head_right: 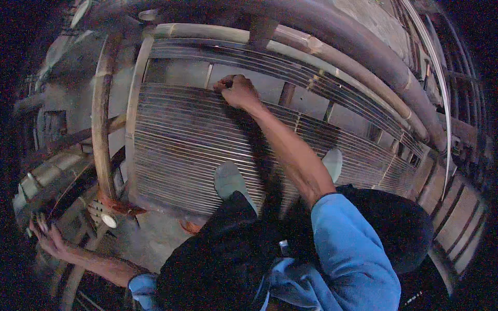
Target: The person weaves thin bamboo strips into a large frame by hand, inserting strips into pre-set slots and tightening the weave.
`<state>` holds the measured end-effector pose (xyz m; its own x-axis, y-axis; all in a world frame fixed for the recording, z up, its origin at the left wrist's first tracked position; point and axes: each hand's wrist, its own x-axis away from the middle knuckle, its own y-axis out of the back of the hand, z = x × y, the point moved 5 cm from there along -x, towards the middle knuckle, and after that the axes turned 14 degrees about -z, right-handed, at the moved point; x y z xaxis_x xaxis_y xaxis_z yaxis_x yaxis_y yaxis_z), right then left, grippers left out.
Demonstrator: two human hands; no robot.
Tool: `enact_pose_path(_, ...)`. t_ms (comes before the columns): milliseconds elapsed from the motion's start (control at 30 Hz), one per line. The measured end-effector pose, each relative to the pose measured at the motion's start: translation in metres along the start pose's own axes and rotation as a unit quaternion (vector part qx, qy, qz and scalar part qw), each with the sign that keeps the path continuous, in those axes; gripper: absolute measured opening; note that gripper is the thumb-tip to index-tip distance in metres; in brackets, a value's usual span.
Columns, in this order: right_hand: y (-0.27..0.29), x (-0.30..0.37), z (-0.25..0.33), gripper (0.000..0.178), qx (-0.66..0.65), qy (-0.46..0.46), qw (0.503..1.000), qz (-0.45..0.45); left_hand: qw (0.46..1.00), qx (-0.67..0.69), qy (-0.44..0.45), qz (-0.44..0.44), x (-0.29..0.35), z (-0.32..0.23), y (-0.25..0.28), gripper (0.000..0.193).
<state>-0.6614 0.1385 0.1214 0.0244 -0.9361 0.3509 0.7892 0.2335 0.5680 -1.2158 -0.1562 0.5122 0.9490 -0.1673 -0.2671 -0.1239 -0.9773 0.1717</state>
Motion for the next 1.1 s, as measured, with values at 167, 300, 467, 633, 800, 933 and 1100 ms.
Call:
enact_pose_path(167,-0.003,0.008,0.006,0.049,0.091,0.013,0.995,0.024,0.994,0.071,0.089,-0.001,-0.024,-0.012,-0.044,0.041)
enact_pose_path(300,0.004,0.005,0.004,0.045,0.100,-0.041,0.994,0.018,0.997,-0.065,0.006,0.044,-0.012,-0.032,-0.070,0.049)
enact_pose_path(467,-0.024,-0.018,0.005,0.042,0.040,-0.021,0.999,0.027,0.890,-0.274,-0.138,0.336,0.126,0.038,-0.244,0.039)
enact_pose_path(633,-0.028,-0.045,-0.026,0.041,0.036,0.000,0.999,0.002,0.745,-0.295,-0.296,0.520,0.334,0.182,-0.409,0.034)
enact_pose_path(800,-0.040,-0.026,0.013,0.040,-0.062,0.034,0.994,0.078,0.751,-0.301,-0.273,0.520,0.396,0.280,-0.432,0.024)
enact_pose_path(933,-0.018,-0.024,-0.004,0.035,-0.002,0.122,0.992,-0.035,0.708,-0.243,-0.391,0.536,0.391,0.245,-0.432,0.031)
enact_pose_path(1100,0.061,0.007,0.019,0.018,-0.106,0.151,0.983,0.019,0.719,-0.223,0.070,0.654,0.364,0.157,-0.420,0.054)
